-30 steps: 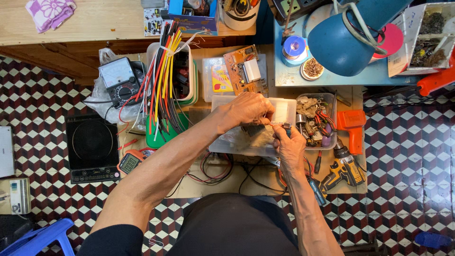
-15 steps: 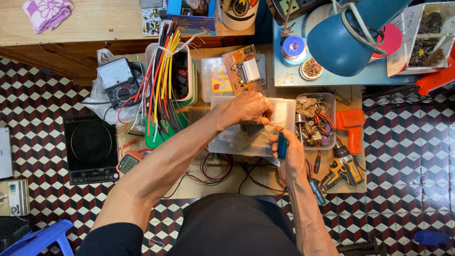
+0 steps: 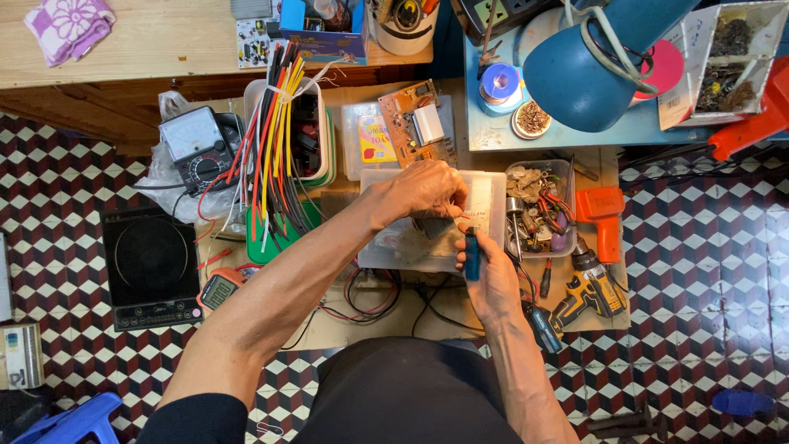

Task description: The person works at a cluttered electronics workbench, handling a small circuit board and a heatsink. They use a lighter to apply heat to the board, then use pliers to cut a wire and manipulate the components. The person also briefly pulls a cord near a wall-mounted unit before returning to the workbench.

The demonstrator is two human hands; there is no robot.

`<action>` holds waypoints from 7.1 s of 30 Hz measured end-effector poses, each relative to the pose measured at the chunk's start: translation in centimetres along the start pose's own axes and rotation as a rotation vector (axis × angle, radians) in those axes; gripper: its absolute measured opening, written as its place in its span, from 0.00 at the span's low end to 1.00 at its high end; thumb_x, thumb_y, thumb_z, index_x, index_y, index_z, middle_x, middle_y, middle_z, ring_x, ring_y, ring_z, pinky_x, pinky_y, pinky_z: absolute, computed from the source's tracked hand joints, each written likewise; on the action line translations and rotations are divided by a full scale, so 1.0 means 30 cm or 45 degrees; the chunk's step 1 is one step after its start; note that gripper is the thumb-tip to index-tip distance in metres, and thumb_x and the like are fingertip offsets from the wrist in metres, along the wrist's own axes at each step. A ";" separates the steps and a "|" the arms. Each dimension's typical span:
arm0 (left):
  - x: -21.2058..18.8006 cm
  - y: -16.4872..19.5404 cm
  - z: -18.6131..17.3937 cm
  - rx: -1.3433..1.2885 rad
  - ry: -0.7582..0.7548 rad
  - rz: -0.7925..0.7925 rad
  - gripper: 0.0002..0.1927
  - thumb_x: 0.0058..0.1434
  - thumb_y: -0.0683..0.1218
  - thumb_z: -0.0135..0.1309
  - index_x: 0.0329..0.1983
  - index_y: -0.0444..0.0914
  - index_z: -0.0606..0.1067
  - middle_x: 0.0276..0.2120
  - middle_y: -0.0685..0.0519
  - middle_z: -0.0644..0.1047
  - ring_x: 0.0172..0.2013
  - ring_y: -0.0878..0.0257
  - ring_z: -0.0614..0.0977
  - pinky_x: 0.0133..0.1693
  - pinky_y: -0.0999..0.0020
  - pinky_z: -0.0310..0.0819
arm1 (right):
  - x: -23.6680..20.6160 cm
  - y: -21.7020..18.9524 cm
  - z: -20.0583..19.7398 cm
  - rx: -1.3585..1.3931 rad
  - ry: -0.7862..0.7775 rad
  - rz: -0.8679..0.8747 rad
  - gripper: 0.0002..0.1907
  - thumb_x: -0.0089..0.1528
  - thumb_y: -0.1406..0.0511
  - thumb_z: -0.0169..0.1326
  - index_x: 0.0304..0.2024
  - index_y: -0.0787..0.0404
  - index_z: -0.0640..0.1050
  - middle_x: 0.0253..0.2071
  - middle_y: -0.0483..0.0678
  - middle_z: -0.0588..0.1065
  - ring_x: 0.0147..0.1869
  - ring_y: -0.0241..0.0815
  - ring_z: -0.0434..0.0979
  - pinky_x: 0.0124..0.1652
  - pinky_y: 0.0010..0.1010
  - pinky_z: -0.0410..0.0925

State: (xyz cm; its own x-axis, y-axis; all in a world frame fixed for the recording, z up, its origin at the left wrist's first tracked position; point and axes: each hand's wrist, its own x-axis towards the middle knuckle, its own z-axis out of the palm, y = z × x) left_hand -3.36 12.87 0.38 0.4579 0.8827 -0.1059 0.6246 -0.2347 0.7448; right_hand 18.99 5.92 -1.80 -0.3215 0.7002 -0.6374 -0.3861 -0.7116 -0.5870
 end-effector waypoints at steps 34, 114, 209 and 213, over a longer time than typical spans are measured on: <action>-0.017 0.012 -0.006 -0.137 0.029 0.084 0.08 0.52 0.44 0.64 0.34 0.37 0.84 0.24 0.44 0.81 0.26 0.54 0.84 0.30 0.61 0.77 | 0.013 0.019 0.120 -0.311 0.327 0.039 0.16 0.69 0.53 0.44 0.34 0.56 0.69 0.19 0.45 0.69 0.13 0.32 0.60 0.13 0.23 0.51; -0.309 0.250 0.152 0.093 1.025 -0.377 0.48 0.46 0.54 0.72 0.66 0.33 0.63 0.60 0.36 0.68 0.60 0.41 0.70 0.59 0.50 0.65 | -0.084 -0.015 -0.071 -0.266 -0.048 -0.156 0.21 0.68 0.61 0.50 0.59 0.69 0.70 0.44 0.52 0.77 0.37 0.34 0.74 0.34 0.24 0.69; -0.236 0.341 0.456 -1.732 1.477 -0.999 0.20 0.65 0.49 0.55 0.55 0.34 0.79 0.40 0.55 0.81 0.39 0.69 0.79 0.45 0.74 0.75 | 0.077 -0.104 0.121 -1.208 -0.245 -0.124 0.17 0.69 0.55 0.46 0.38 0.63 0.74 0.23 0.42 0.69 0.26 0.31 0.64 0.27 0.25 0.60; -0.235 0.349 0.460 -1.695 1.461 -1.039 0.20 0.65 0.50 0.55 0.55 0.34 0.78 0.40 0.54 0.81 0.39 0.69 0.79 0.45 0.74 0.75 | 0.077 -0.102 0.121 -1.221 -0.234 -0.103 0.17 0.69 0.54 0.45 0.39 0.61 0.74 0.24 0.42 0.71 0.26 0.31 0.66 0.27 0.24 0.61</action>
State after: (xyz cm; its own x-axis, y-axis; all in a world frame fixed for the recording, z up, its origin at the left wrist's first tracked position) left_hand 8.66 -1.42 -0.17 -0.5624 0.5364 -0.6293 -0.6198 0.2302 0.7502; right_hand 16.30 9.93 0.33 -0.4863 0.6891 -0.5373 0.4271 -0.3490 -0.8341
